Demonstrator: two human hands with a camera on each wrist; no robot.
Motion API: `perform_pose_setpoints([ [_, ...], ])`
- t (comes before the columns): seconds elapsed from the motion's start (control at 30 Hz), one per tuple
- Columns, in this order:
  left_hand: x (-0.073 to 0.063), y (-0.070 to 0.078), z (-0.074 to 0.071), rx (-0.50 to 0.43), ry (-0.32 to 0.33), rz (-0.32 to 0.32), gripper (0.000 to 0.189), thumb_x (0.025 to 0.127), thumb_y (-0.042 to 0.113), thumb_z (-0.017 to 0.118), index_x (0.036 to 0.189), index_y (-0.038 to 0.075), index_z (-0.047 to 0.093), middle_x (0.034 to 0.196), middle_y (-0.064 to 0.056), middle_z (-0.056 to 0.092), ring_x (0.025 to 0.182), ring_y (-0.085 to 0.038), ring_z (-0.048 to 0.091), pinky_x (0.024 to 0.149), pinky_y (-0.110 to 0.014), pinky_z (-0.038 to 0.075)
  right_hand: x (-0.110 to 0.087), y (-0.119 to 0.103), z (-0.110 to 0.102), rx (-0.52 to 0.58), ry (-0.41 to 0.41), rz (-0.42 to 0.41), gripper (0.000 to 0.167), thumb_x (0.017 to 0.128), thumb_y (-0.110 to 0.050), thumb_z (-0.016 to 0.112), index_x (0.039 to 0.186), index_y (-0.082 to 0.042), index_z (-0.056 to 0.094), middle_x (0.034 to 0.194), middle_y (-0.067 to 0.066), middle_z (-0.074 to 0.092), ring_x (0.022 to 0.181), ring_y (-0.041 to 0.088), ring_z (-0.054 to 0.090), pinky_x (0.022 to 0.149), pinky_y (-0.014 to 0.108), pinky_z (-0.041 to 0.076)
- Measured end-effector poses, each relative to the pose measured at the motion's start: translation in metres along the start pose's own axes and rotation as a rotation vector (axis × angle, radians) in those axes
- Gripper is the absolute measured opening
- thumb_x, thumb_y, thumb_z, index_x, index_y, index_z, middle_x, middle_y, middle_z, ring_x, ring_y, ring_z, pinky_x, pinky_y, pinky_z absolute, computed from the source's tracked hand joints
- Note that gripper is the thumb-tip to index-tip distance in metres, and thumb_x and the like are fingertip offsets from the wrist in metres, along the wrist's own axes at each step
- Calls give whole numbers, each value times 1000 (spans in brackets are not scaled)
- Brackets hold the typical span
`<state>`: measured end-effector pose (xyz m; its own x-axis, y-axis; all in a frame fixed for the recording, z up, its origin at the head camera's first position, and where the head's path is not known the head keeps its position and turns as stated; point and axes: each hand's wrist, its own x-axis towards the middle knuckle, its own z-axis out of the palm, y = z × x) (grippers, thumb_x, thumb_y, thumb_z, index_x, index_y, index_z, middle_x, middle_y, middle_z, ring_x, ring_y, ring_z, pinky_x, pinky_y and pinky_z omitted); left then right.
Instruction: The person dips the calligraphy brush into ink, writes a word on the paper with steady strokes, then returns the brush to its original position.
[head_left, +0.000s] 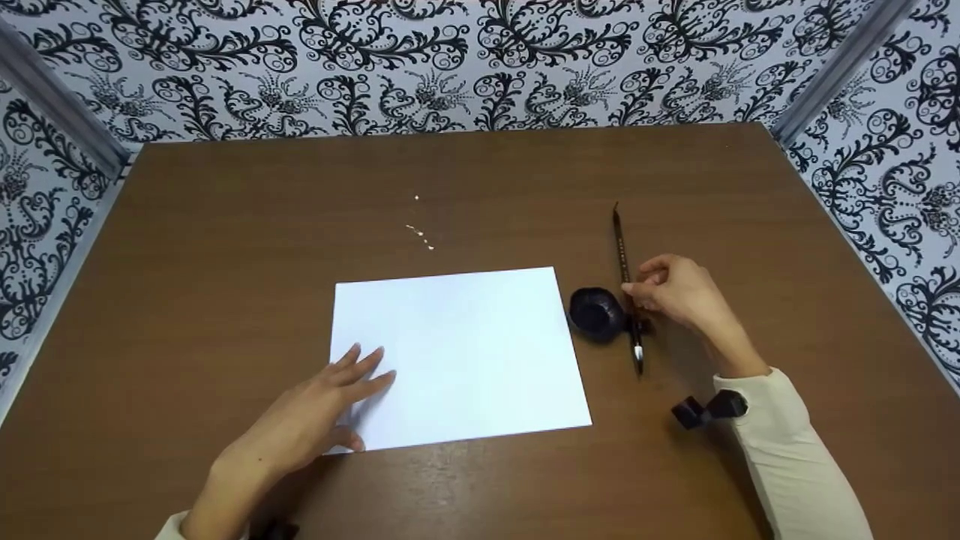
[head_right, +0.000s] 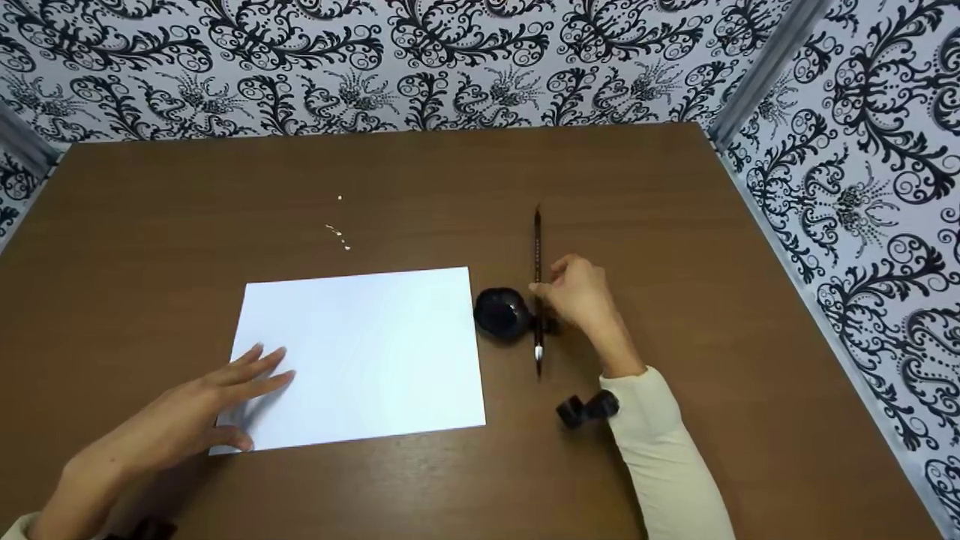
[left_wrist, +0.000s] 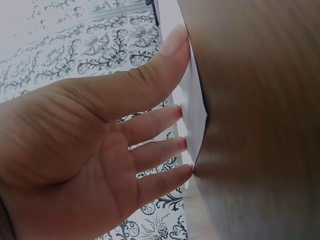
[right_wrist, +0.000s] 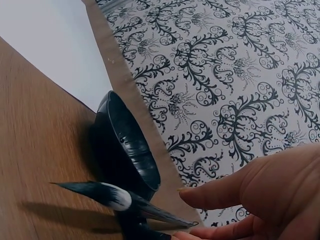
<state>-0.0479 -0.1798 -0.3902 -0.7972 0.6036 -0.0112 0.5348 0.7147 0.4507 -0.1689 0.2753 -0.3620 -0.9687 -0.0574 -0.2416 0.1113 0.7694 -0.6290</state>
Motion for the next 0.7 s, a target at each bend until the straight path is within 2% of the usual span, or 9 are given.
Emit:
perform_pose_setpoints([
  [0.13,1,-1,0,-30,-13,-11,79,67,22,79,139,8,50,150,-13,34,137,-40,28,77,-57,49,2,2,2,31,-14,15,54,89,-29,68,125,7,51,95,14,62,76,19,65,63,26,48],
  [0.4,4,-1,-1,-59,-47,-30,80,67,21,79,140,10,49,152,-11,32,138,-40,25,74,-54,50,5,6,6,13,-7,11,55,89,-29,68,126,7,51,97,17,67,77,21,68,65,30,51],
  [0.53,5,-2,-1,-64,-43,-29,80,67,20,80,140,10,49,152,-11,31,138,-41,25,71,-47,51,7,7,9,30,-3,4,54,90,-25,68,128,8,50,98,19,68,79,24,70,67,33,54],
  [0.7,5,-3,0,-75,-48,-39,81,67,20,80,141,11,48,153,-11,29,138,-42,23,72,-48,51,8,6,9,43,9,3,53,90,-23,68,129,7,50,97,18,68,78,24,70,66,32,54],
])
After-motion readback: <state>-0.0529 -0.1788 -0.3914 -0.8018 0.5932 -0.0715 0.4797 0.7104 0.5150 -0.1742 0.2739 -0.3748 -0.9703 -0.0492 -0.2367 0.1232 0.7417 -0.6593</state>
